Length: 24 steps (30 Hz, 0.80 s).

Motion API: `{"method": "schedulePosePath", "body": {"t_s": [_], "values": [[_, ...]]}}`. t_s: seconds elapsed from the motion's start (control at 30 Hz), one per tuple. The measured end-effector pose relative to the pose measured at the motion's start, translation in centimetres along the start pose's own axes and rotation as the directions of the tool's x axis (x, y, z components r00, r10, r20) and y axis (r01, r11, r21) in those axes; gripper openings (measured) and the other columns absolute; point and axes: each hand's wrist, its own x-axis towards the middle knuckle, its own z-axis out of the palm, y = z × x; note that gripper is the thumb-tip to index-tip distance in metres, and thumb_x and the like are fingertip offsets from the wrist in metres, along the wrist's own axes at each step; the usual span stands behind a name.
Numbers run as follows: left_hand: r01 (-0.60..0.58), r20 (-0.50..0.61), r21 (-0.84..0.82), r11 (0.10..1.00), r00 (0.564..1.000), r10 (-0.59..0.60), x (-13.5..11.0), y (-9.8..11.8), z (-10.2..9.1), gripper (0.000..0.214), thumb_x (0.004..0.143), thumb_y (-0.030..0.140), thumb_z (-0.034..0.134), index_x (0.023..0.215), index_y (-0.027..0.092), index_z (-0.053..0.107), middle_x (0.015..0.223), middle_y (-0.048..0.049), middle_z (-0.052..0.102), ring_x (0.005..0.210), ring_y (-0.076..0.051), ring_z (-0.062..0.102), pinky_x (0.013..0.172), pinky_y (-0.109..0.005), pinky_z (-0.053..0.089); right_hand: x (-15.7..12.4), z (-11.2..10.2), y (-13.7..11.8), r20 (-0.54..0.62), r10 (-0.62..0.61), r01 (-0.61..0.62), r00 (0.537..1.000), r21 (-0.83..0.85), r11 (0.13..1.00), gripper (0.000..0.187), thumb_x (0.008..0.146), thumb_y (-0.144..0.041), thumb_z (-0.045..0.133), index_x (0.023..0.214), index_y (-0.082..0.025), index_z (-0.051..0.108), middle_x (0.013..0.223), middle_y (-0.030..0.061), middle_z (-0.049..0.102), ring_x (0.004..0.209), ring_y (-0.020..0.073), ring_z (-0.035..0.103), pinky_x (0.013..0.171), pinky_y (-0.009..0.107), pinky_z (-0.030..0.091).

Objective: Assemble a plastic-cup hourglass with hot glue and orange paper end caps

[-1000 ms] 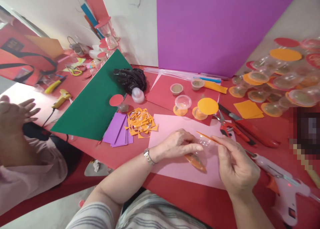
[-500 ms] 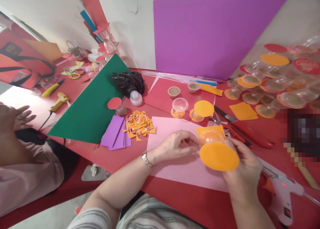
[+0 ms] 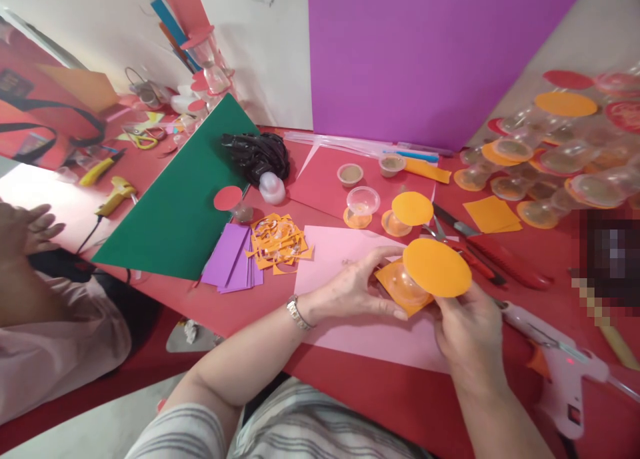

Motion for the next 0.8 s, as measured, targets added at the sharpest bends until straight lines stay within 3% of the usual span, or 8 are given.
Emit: {"method": "schedulePosePath", "body": {"t_s": [0.1,0.23,0.37,0.53,0.7,0.8], "values": [[0.080,0.020,-0.066,0.995,0.997,-0.079,-0.1,-0.1,0.2,0.067,0.071,0.047,0.083,0.124,0.015,0.057,0.124,-0.0135,0.063,0.116,-0.029,0.059,0.103,-0.042,0.045,-0.2,0.1,-0.9,0.039,0.238,-0.241,0.970,0.087,0.967,0.030,0.079,-0.043,0.075,0.096,-0.019,0.070,0.089,0.0054,0.075,0.076,0.0212,0.070,0.063,0.031,0.055],[0.205,0.005,-0.256,0.945,0.977,-0.211,-0.2,0.6,0.3,0.059,0.072,0.047,0.082,0.118,0.015,0.062,0.114,-0.0101,0.068,0.106,-0.026,0.063,0.094,-0.038,0.050,-0.5,0.2,-1.7,0.045,0.298,-0.301,0.954,0.075,0.951,0.036,0.075,-0.046,0.078,0.099,-0.021,0.071,0.099,0.0072,0.075,0.081,0.0235,0.070,0.063,0.032,0.056],[0.220,0.003,-0.360,0.907,0.972,-0.234,-0.1,1.1,0.1,0.056,0.070,0.043,0.085,0.114,0.016,0.065,0.113,-0.0090,0.069,0.104,-0.025,0.063,0.093,-0.036,0.050,-0.7,0.4,-2.2,0.106,0.344,-0.357,0.933,0.141,0.923,0.034,0.078,-0.047,0.076,0.099,-0.021,0.070,0.089,0.0060,0.074,0.073,0.0226,0.070,0.057,0.032,0.057],[0.153,-0.045,-0.453,0.878,0.980,-0.194,0.0,0.4,0.1,0.052,0.072,0.035,0.085,0.117,0.018,0.063,0.113,-0.0080,0.068,0.104,-0.023,0.063,0.093,-0.036,0.050,-0.7,0.6,-2.9,0.134,0.338,-0.358,0.931,0.169,0.918,0.034,0.080,-0.045,0.074,0.101,-0.020,0.066,0.076,0.0018,0.071,0.055,0.0168,0.066,0.049,0.029,0.057],[0.123,-0.075,-0.515,0.848,0.979,-0.188,0.0,0.3,0.5,0.050,0.075,0.033,0.083,0.118,0.020,0.062,0.109,-0.0068,0.067,0.095,-0.019,0.065,0.085,-0.032,0.054,-0.9,0.7,-3.6,0.189,0.269,-0.291,0.945,0.104,0.951,0.049,0.083,-0.043,0.070,0.126,-0.021,0.058,0.078,0.0025,0.072,0.054,0.0168,0.067,0.049,0.029,0.059],[0.158,-0.062,-0.501,0.851,0.974,-0.218,-0.1,0.7,0.8,0.060,0.068,0.037,0.088,0.118,0.018,0.061,0.104,-0.0072,0.068,0.091,-0.021,0.066,0.081,-0.034,0.057,-1.2,1.1,-3.6,0.197,0.198,-0.220,0.960,0.097,0.971,0.065,0.084,-0.040,0.070,0.141,-0.022,0.046,0.076,0.0032,0.072,0.054,0.0185,0.068,0.052,0.032,0.061]]}}
